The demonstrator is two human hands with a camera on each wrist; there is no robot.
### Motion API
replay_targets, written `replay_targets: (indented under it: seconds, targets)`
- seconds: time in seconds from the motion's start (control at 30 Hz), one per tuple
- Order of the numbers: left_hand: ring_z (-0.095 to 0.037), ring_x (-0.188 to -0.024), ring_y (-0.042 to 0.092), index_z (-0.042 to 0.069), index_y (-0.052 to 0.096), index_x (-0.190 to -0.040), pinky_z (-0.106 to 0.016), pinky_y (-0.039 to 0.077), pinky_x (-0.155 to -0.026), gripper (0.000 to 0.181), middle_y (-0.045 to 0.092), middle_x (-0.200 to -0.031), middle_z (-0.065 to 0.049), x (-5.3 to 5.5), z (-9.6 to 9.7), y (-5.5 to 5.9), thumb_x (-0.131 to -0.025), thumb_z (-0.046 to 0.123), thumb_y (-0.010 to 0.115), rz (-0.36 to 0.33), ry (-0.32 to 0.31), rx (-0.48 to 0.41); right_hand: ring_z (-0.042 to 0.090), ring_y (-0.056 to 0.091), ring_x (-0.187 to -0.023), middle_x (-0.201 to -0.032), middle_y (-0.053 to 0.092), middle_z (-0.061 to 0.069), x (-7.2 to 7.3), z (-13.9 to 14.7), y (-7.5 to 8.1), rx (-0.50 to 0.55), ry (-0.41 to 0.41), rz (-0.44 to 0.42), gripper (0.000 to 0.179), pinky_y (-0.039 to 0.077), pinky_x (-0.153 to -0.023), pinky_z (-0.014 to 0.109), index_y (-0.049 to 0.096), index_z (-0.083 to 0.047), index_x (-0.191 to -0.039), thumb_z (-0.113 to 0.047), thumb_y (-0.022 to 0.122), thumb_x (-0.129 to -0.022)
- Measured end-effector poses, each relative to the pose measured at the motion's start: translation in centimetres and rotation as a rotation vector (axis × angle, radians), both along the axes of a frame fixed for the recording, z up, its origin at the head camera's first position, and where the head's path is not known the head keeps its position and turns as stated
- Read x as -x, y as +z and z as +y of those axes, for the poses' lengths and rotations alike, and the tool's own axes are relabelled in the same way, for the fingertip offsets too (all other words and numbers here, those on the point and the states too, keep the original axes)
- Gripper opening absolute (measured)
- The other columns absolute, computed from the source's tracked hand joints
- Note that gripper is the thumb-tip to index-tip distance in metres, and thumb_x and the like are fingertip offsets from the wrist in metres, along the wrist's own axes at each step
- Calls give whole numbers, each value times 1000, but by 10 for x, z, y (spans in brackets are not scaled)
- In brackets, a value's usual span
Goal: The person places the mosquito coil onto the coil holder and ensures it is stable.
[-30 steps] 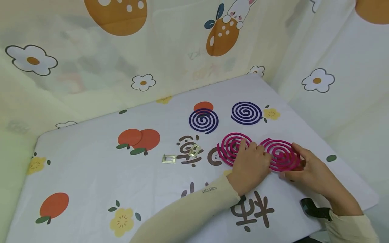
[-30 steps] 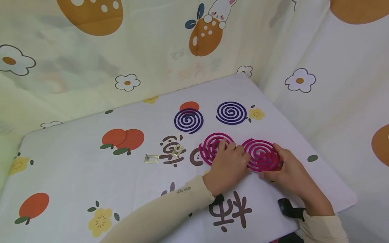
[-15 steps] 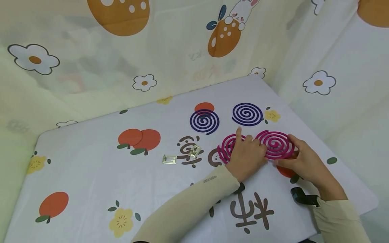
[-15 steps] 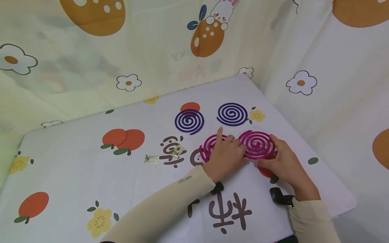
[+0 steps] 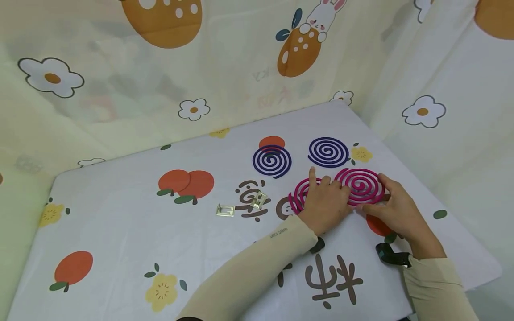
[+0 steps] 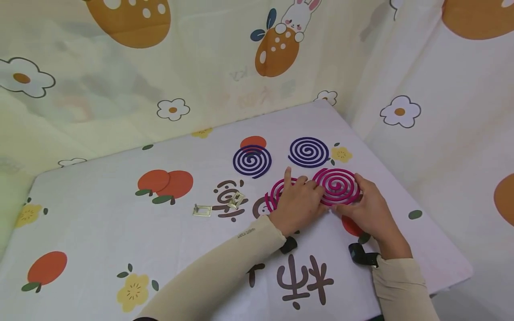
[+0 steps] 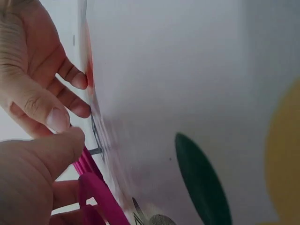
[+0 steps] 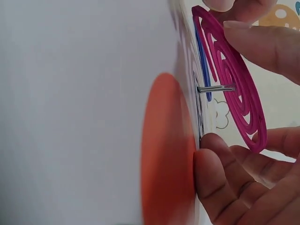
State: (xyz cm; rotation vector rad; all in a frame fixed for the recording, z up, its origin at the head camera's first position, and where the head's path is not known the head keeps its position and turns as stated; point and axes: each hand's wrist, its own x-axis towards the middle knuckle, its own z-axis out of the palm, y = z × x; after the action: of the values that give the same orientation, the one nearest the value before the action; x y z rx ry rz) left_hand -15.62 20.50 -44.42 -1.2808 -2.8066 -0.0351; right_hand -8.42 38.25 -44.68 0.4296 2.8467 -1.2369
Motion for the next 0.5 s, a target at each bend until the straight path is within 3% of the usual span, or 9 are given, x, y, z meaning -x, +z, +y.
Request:
replay_targets:
  seconds: [0.13, 0.27, 0.5]
  targets:
    - [-20, -138, 50, 32, 62, -144, -62, 17, -125, 56, 61, -147, 6, 1, -1, 0, -100, 66, 52, -5, 10, 0, 61, 39, -134, -158, 28, 39, 0, -1, 2, -2, -3, 8, 111, 49, -96, 70, 10, 3, -165, -17, 86, -86]
    - [-24, -150, 38, 32, 52, -153, -60, 20, -124, 67, 46, -161, 1, 2, -5, 0, -98, 70, 50, -24, 31, 9, 65, 30, -141, -161, 21, 40, -1, -1, 3, -13, 14, 27, 113, 45, -95, 73, 6, 4, -164, -16, 86, -87]
    - [-30, -160, 15, 32, 28, -166, -61, 16, -125, 81, 19, -174, 0, 15, -20, 10, -99, 75, 40, -116, 86, 11, 63, 11, -150, -167, 7, 37, -4, -3, 10, -95, 29, 41, 108, 35, -96, 83, 2, 1, -165, -31, 77, -94]
